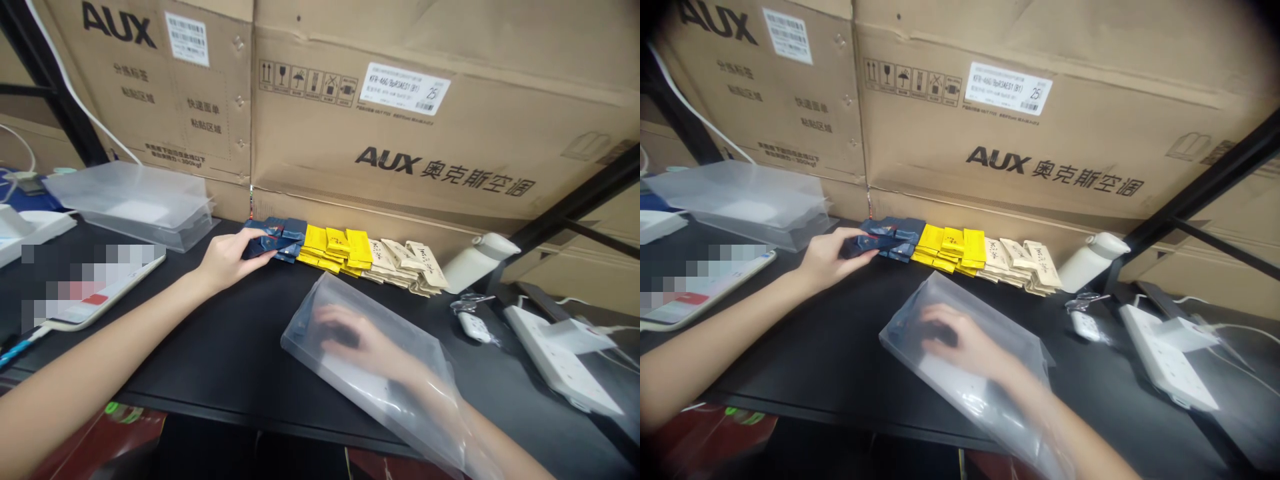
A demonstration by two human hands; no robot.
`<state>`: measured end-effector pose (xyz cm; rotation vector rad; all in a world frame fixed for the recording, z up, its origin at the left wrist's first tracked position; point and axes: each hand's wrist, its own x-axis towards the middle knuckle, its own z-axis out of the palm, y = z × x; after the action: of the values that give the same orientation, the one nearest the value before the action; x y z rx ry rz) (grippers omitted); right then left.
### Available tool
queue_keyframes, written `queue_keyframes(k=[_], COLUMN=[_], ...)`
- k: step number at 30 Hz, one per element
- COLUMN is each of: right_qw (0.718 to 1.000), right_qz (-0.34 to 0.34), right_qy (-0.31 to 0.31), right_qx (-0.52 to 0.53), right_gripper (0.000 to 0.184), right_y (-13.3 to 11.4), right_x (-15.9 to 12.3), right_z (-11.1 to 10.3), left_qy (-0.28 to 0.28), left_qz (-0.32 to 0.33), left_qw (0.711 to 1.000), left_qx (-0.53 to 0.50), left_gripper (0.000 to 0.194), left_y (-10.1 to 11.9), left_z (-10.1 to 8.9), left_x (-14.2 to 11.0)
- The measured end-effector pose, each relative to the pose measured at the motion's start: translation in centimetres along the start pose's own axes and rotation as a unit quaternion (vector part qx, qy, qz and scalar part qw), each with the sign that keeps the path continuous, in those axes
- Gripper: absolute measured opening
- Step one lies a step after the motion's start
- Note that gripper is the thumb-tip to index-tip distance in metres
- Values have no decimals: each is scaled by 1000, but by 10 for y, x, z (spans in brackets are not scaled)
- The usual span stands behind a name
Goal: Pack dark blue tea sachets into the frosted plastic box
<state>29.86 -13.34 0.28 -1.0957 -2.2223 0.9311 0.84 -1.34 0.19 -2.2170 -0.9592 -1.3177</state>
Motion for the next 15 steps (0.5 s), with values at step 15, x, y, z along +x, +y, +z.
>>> queue_keyframes(k=[15], right_qw=[1000], right_qz=[-11], right_qy=[5], right_qx=[-16], right_gripper=[33], right_y=[1], right_x=[0], right_z=[1], left_qy=[-48], left_qz=[94], left_qw=[993], left_qx=[-48], left_gripper=[21], left_y=[-4], left_z=[-3], left_x=[1])
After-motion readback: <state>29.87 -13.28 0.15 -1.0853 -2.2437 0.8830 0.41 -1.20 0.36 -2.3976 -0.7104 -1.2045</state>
